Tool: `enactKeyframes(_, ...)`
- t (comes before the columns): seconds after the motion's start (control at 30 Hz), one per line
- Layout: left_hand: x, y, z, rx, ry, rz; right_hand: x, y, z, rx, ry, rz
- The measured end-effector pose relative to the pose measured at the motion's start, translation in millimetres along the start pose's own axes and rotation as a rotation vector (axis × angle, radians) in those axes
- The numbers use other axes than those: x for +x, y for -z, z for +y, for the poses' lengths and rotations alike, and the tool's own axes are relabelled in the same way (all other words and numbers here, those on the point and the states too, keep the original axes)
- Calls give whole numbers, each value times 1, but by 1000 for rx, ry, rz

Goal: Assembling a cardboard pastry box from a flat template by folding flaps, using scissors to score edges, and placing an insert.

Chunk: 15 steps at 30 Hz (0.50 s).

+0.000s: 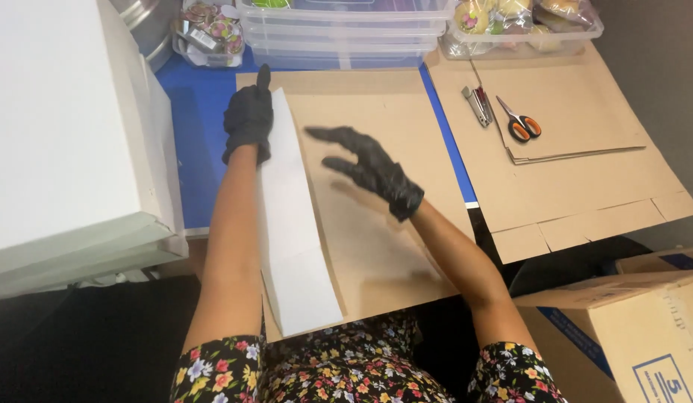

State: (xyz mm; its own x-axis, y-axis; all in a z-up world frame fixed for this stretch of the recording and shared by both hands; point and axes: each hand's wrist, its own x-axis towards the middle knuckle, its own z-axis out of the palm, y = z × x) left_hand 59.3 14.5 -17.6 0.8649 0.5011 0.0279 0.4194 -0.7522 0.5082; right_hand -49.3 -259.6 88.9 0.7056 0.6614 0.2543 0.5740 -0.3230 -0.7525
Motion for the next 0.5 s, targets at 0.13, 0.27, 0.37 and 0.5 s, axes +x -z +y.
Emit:
enactKeyframes(0.13,-22,24,-2,-317,164,52,-42,-11,-83,-42,67,-112)
enactKeyframes(0.27,-7,3,-47,-348,-67,36,-70,-7,-133,15,112,-389)
enactKeyframes(0.37,-95,129,37,-749,427,-163,-88,-16,-149,224,300,-540)
enactKeyframes(0.5,-98,124,37,-838,298,-75,-106,-63,-112,95,331,-367)
